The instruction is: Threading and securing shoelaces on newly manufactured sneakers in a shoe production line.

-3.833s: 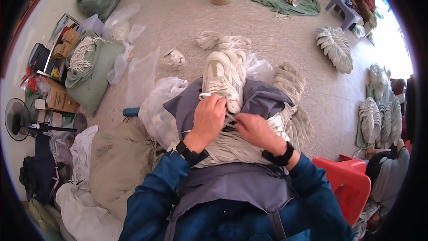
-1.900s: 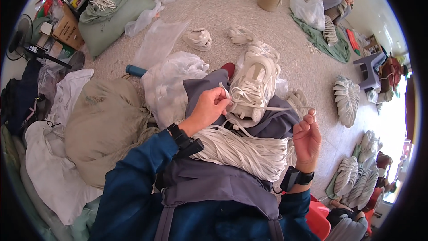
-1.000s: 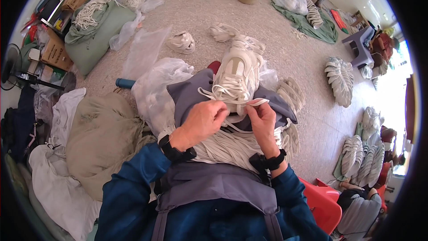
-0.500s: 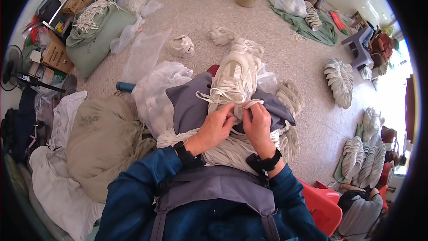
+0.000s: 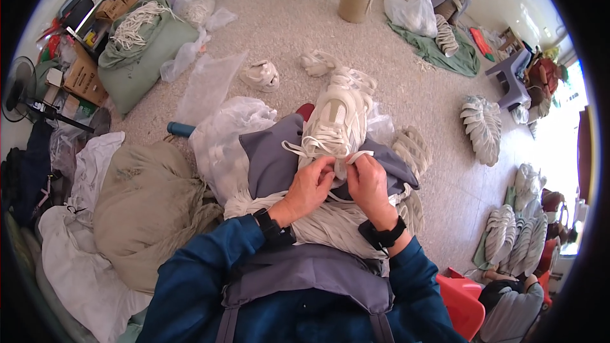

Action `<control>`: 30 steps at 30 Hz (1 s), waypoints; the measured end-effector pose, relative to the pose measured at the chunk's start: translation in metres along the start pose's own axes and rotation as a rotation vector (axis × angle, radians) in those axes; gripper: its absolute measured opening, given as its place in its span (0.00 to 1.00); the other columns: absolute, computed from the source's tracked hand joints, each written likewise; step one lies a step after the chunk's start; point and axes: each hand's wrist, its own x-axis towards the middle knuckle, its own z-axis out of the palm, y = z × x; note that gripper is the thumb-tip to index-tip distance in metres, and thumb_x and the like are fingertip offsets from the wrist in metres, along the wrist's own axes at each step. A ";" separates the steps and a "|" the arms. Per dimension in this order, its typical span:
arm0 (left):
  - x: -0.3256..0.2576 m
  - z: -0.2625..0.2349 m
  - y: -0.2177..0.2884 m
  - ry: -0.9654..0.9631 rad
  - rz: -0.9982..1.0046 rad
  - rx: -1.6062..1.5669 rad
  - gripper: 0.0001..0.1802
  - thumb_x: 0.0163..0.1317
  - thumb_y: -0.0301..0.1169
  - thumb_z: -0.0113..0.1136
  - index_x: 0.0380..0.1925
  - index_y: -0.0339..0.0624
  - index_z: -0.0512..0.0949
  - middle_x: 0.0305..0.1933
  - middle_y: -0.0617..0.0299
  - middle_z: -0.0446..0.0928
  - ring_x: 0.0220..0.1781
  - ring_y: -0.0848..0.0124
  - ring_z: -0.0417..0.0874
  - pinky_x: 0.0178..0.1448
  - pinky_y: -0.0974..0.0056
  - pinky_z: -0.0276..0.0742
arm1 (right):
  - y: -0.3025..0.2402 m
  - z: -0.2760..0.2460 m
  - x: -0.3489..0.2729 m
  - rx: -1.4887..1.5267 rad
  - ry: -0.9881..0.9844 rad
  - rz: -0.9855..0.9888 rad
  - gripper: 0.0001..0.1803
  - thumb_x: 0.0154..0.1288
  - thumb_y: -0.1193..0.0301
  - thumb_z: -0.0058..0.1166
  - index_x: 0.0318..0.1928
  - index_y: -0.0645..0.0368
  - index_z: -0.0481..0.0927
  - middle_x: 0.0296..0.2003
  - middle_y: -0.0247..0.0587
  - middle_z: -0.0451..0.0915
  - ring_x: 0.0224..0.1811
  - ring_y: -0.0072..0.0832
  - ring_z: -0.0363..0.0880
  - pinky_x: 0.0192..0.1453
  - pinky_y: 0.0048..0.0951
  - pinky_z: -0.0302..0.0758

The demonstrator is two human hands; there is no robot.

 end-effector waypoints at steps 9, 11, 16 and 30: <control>0.004 0.002 -0.003 -0.010 -0.088 -0.223 0.14 0.73 0.21 0.52 0.56 0.30 0.76 0.44 0.57 0.85 0.37 0.77 0.85 0.42 0.70 0.83 | -0.001 0.005 -0.004 0.135 0.055 0.134 0.06 0.62 0.82 0.56 0.41 0.65 0.80 0.32 0.55 0.80 0.36 0.55 0.80 0.40 0.47 0.76; 0.004 0.005 -0.001 0.026 -0.106 -0.209 0.12 0.73 0.21 0.53 0.54 0.29 0.76 0.42 0.58 0.85 0.35 0.77 0.86 0.41 0.70 0.83 | 0.000 0.004 -0.003 0.163 0.049 0.125 0.07 0.63 0.82 0.57 0.41 0.65 0.80 0.33 0.56 0.81 0.36 0.56 0.80 0.39 0.47 0.76; 0.006 0.010 -0.007 0.060 -0.084 -0.235 0.10 0.72 0.22 0.56 0.50 0.29 0.78 0.39 0.59 0.85 0.33 0.77 0.86 0.37 0.71 0.83 | 0.000 -0.002 -0.001 0.147 0.035 0.113 0.04 0.62 0.82 0.57 0.39 0.66 0.79 0.32 0.56 0.81 0.34 0.56 0.80 0.38 0.47 0.76; 0.012 0.009 -0.009 0.053 -0.157 -0.309 0.10 0.68 0.23 0.63 0.47 0.30 0.80 0.36 0.60 0.84 0.30 0.78 0.84 0.35 0.71 0.82 | 0.005 0.001 -0.001 0.181 0.048 0.201 0.04 0.61 0.79 0.61 0.33 0.68 0.79 0.27 0.54 0.80 0.30 0.49 0.81 0.36 0.41 0.76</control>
